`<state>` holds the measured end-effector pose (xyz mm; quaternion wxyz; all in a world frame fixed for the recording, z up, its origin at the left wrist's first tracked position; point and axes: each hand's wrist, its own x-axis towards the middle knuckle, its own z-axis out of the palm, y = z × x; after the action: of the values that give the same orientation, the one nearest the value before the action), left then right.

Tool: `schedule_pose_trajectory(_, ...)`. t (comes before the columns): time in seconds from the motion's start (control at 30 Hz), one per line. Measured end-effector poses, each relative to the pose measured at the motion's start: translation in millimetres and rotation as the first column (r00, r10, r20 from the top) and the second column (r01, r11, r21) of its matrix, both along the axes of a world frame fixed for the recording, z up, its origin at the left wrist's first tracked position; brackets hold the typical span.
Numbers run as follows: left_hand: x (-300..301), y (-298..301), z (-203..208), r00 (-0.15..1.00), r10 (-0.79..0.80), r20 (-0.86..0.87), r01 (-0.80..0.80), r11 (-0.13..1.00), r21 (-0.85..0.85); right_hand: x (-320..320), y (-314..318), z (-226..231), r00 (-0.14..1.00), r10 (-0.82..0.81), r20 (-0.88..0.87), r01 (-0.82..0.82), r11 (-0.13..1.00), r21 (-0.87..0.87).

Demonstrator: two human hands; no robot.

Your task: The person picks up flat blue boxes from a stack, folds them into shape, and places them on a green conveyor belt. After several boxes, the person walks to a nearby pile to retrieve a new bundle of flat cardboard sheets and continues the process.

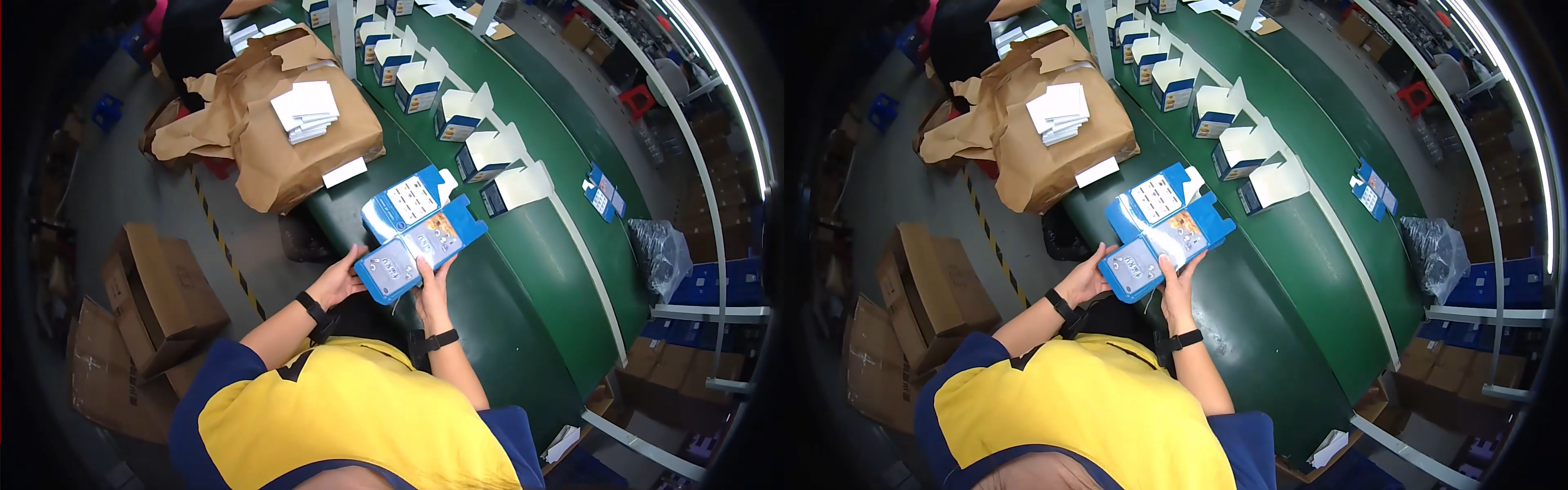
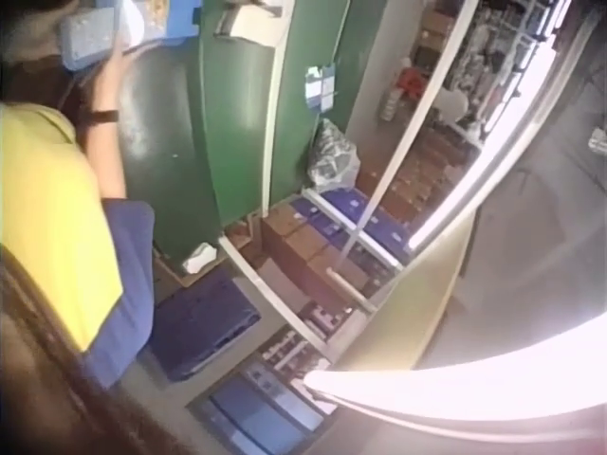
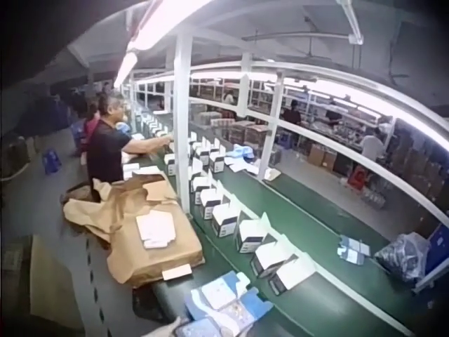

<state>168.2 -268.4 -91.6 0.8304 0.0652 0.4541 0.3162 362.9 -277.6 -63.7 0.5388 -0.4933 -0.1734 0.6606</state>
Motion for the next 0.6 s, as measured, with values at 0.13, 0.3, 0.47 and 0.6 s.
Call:
schedule_pose_trajectory(0.13,16.2,18.1,10.8,0.909,0.128,-0.397,-0.016,0.962,0.274,3.6,17.8,3.4,0.996,0.08,0.048,-0.079,0.996,-0.028)
schedule_pose_trajectory(0.3,2.8,62.7,69.0,0.3,0.814,-0.497,0.589,0.251,0.768,5.3,31.6,27.9,0.605,-0.181,0.776,-0.044,0.965,0.259)
schedule_pose_trajectory(0.47,52.0,100.9,88.0,0.347,0.452,-0.822,0.885,0.134,0.446,7.7,70.4,46.7,0.285,-0.242,0.927,-0.302,0.896,0.327)
schedule_pose_trajectory(0.6,85.0,111.0,79.8,0.272,0.443,-0.854,0.918,0.146,0.368,-10.6,72.3,24.5,0.283,-0.251,0.926,-0.11,0.95,0.291)
